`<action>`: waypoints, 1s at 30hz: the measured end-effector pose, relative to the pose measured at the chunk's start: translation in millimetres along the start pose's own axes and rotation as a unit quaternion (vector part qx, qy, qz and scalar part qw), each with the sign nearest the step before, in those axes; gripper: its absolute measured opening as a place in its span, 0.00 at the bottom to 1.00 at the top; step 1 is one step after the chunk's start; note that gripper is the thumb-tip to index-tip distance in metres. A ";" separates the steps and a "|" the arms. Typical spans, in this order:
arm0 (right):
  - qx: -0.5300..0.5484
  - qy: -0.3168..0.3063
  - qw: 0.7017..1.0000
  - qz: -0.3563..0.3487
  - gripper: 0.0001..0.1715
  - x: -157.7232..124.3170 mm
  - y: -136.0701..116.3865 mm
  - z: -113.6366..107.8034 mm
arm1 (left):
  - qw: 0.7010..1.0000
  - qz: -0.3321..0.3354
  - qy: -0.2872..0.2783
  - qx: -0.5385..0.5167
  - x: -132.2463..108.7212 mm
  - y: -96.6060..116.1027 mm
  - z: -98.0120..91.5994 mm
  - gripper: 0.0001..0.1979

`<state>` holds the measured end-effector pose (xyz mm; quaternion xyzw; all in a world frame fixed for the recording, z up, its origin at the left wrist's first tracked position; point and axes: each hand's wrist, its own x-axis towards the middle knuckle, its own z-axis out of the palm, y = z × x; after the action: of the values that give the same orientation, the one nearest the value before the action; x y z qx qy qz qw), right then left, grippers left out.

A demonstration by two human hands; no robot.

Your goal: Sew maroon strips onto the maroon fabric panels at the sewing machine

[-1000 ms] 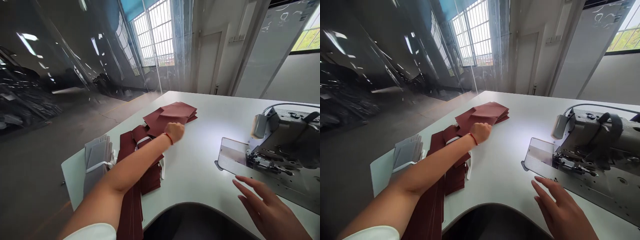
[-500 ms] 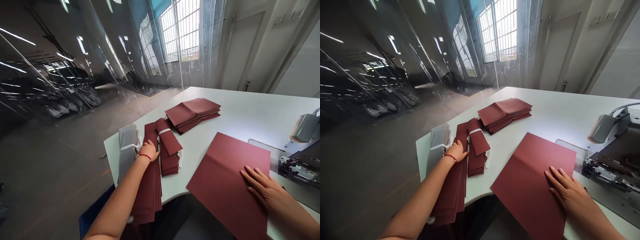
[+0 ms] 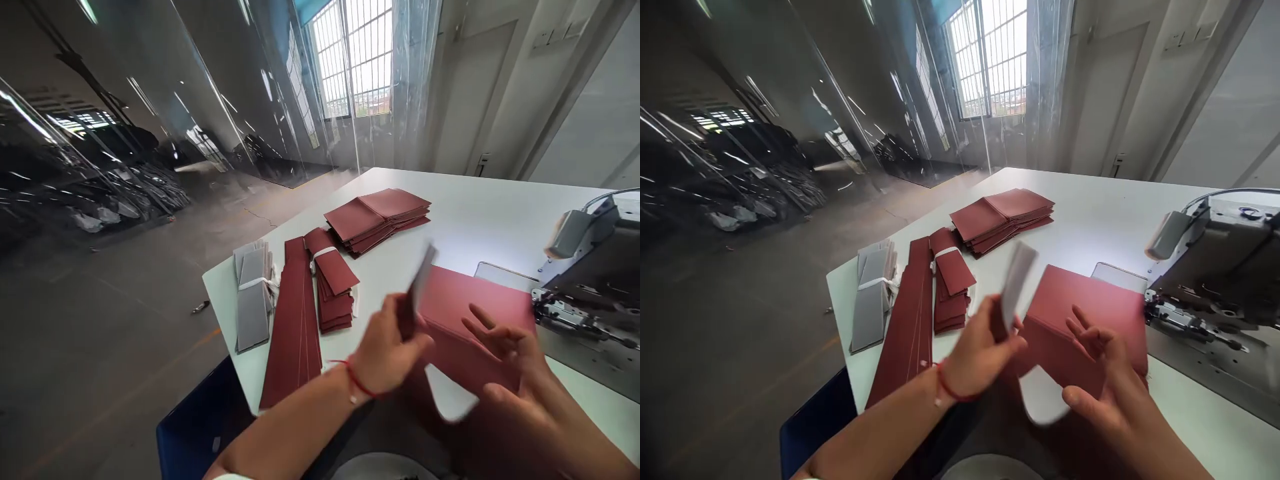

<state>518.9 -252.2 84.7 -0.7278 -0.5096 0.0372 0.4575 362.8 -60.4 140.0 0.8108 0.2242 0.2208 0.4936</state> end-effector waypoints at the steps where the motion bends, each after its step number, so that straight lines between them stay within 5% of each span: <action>1: 0.090 0.007 0.996 0.010 0.23 7.2 -16.2 0.7 | 0.998 0.009 -0.059 -0.034 -6.7 3.2 30.3 0.23; 3: 0.151 0.036 0.986 0.057 0.18 12.9 -33.3 -3.4 | 0.984 -0.008 -0.162 -0.078 -16.5 5.6 71.4 0.27; 5: 0.106 0.068 0.987 0.098 0.10 5.7 -36.5 -12.8 | 0.969 -0.021 -0.226 -0.097 -17.9 6.6 84.2 0.33; 7: 0.049 0.074 0.991 0.100 0.09 -10.3 -37.5 -20.8 | 0.965 0.005 -0.240 -0.108 -9.6 10.1 80.2 0.33; 12: 0.061 0.034 0.995 0.074 0.05 -45.6 -50.8 -13.7 | 0.948 0.026 -0.269 -0.170 13.2 31.1 81.9 0.12; 18: 0.046 0.174 0.981 0.070 0.09 -59.5 -54.9 -5.2 | 0.924 0.003 -0.319 -0.212 8.8 40.5 100.8 0.14; 30: 0.032 0.201 0.978 0.042 0.09 -67.4 -57.1 -6.5 | 0.910 -0.081 -0.337 -0.228 6.4 50.3 96.7 0.07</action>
<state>449.6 -305.0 100.8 -0.7261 -0.3743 -0.0744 0.5719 431.3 -145.2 145.9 0.6811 0.0534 -0.0612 0.7277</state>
